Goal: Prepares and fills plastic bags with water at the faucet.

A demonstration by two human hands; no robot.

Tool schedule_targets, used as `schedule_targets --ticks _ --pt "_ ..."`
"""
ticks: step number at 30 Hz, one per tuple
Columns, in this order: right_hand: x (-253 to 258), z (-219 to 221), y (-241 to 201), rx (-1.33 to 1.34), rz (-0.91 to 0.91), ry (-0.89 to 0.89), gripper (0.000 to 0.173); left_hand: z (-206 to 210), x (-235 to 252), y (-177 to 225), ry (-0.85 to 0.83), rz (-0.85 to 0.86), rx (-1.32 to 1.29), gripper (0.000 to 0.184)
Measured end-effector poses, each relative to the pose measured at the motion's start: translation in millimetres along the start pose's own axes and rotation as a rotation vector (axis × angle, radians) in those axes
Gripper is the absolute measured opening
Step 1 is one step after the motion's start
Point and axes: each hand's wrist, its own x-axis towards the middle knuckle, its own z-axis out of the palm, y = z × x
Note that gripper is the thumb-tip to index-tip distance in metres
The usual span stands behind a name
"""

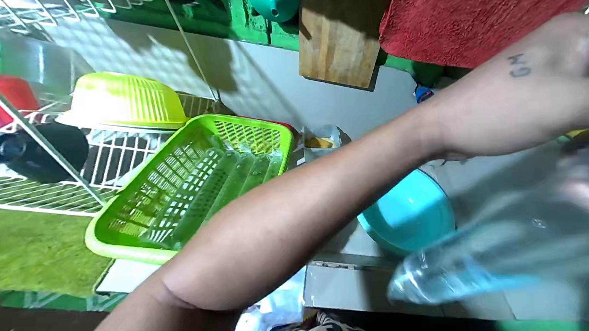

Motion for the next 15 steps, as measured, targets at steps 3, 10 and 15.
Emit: schedule_targets --ticks 3,10,15 --pt "42.5 -5.0 -56.2 0.333 0.033 -0.069 0.029 -8.9 -22.9 4.3 -0.037 -0.091 0.243 0.011" --pt "16.7 32.0 -66.6 0.58 0.048 -0.204 0.024 0.6 -90.6 -1.5 0.15 -0.487 0.394 0.012" --pt "-17.6 51.5 -82.2 0.623 0.343 -0.215 0.025 26.7 -122.4 -20.0 0.413 -0.683 0.316 0.013"
